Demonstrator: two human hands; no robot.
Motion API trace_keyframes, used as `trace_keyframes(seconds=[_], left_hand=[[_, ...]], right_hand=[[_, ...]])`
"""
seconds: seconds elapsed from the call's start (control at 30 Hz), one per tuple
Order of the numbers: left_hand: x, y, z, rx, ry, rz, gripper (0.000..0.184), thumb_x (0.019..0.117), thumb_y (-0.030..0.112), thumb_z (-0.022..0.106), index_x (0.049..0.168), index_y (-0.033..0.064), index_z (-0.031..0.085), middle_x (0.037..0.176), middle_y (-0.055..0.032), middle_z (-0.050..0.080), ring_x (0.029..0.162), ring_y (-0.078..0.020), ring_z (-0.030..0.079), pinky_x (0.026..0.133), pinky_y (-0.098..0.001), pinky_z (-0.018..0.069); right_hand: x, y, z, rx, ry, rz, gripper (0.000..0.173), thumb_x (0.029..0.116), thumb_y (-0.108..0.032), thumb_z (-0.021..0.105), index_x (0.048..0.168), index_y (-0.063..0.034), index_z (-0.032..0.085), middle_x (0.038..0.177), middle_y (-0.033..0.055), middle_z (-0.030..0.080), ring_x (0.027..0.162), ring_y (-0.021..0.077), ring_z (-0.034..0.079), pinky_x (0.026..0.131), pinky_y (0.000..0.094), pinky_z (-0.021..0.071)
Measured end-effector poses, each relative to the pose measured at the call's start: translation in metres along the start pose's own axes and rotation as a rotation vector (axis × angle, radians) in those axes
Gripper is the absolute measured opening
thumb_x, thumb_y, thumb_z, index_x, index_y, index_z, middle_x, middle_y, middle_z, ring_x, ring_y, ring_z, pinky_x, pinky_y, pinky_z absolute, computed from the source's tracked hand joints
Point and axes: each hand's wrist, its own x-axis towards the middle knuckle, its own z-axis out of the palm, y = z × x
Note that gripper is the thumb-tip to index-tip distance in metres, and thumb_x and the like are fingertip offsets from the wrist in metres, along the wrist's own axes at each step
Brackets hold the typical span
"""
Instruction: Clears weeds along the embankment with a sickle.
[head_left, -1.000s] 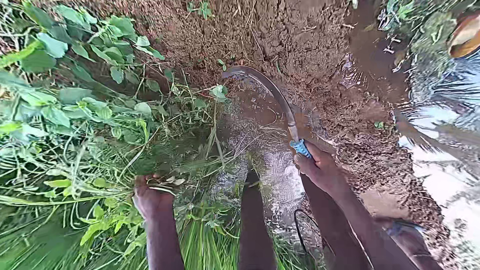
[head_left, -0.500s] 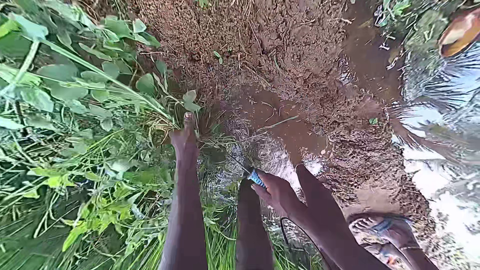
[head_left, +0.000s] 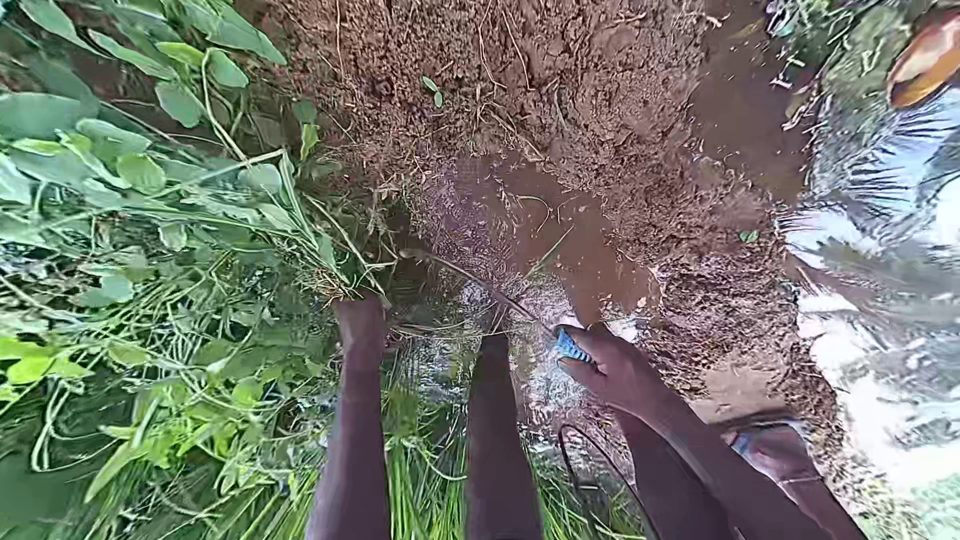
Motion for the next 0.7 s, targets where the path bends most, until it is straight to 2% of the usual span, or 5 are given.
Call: trace_keyframes(seconds=[0.1,0.2,0.43,0.57,0.7], left_hand=[[-0.007,-0.001,0.013,-0.102,0.030,0.004,0.045,0.1067,0.016,0.049,0.141,-0.0124,0.042,0.130,-0.0299,0.056,0.117,-0.0335,0.058,0.102,-0.0497,0.0462],[-0.007,0.003,0.016,-0.049,0.028,0.028,0.036,0.1044,0.007,0.050,0.131,-0.0169,0.048,0.120,-0.0333,0.059,0.110,-0.0373,0.060,0.098,-0.0525,0.0467],[-0.022,-0.009,0.008,0.413,-0.065,0.141,0.039,0.1043,0.001,0.047,0.137,-0.0204,0.046,0.146,-0.0400,0.043,0.143,-0.0477,0.039,0.119,-0.0539,0.0295],[-0.034,-0.033,-0.009,0.062,0.044,0.036,0.049,0.1072,0.015,0.048,0.146,-0.0129,0.040,0.147,-0.0341,0.046,0.141,-0.0399,0.045,0.118,-0.0510,0.0332],[-0.032,-0.066,-0.027,-0.093,0.108,0.021,0.050,0.1059,0.017,0.052,0.147,-0.0100,0.041,0.144,-0.0291,0.051,0.136,-0.0321,0.050,0.115,-0.0452,0.0392]], right_hand=[[0.009,0.002,-0.015,0.147,0.095,0.002,0.043,0.1012,-0.036,0.055,0.129,-0.0052,0.066,0.092,0.0070,0.072,0.074,0.0085,0.065,0.068,0.0309,0.0560],[0.058,-0.005,-0.023,0.098,0.117,-0.120,0.041,0.1007,-0.034,0.055,0.128,-0.0052,0.066,0.086,0.0064,0.070,0.069,0.0106,0.064,0.064,0.0336,0.0562],[0.181,-0.022,-0.051,-0.367,-0.211,-0.125,0.035,0.1040,-0.033,0.057,0.127,-0.0080,0.064,0.095,0.0190,0.070,0.086,0.0386,0.069,0.075,0.0608,0.0525],[0.144,0.002,-0.064,-0.500,-0.165,-0.110,0.036,0.1042,-0.034,0.056,0.132,-0.0119,0.065,0.105,0.0162,0.072,0.095,0.0365,0.070,0.081,0.0593,0.0536],[0.083,0.003,-0.057,-0.414,-0.083,-0.116,0.032,0.0994,-0.031,0.062,0.123,-0.0110,0.070,0.091,0.0119,0.072,0.078,0.0307,0.070,0.067,0.0554,0.0549]])
